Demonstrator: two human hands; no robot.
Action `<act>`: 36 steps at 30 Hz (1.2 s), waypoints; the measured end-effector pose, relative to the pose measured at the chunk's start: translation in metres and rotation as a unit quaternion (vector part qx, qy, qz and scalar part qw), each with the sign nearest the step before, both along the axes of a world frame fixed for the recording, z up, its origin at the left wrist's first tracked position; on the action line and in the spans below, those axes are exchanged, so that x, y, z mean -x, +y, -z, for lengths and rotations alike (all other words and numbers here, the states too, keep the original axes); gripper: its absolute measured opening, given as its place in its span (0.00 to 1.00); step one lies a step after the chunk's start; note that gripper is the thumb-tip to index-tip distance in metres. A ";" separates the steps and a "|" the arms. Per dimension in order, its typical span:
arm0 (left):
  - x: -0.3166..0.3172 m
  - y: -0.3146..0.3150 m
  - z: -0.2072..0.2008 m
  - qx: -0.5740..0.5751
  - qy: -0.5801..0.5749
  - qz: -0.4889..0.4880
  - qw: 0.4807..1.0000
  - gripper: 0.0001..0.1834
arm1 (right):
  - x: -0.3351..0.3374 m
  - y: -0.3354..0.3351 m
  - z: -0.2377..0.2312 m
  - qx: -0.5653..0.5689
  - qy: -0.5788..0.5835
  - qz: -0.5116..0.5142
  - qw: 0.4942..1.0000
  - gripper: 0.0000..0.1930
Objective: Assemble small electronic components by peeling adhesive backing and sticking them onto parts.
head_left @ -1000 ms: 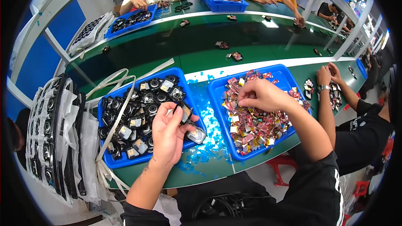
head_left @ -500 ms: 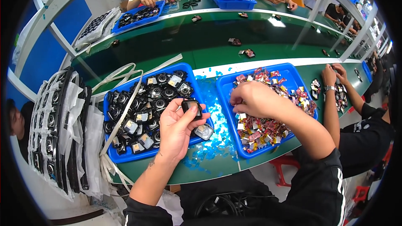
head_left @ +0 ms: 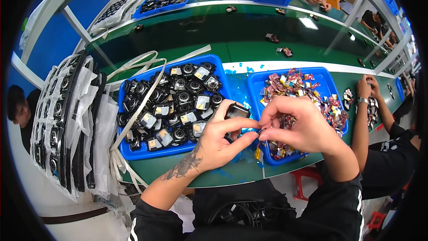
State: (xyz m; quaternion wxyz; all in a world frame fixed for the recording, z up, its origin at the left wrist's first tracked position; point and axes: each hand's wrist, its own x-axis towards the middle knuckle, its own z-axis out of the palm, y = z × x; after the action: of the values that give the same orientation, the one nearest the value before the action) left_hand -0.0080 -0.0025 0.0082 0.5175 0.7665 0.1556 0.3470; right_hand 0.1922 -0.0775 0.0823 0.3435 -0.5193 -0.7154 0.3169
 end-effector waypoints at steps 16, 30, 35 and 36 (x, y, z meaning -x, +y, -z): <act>-0.004 -0.005 0.009 0.010 -0.021 -0.017 1.000 0.07 | 0.011 -0.005 0.027 0.109 0.211 0.092 0.967 0.07; -0.007 -0.002 0.010 0.208 -0.032 -0.051 0.976 0.05 | 0.018 -0.014 0.042 -0.121 -0.093 0.134 0.979 0.10; -0.004 -0.004 0.005 0.307 -0.060 0.017 0.950 0.05 | 0.008 -0.008 0.051 0.016 0.101 0.122 0.987 0.12; -0.004 -0.005 0.006 0.297 -0.064 0.021 0.953 0.05 | 0.008 -0.008 0.053 0.030 0.204 0.097 0.974 0.12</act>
State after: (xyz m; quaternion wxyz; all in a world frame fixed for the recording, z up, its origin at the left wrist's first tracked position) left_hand -0.0039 -0.0075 0.0023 0.7375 0.5576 0.2021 0.3230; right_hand 0.1837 -0.0854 0.0289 0.4953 -0.5207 -0.5666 0.4030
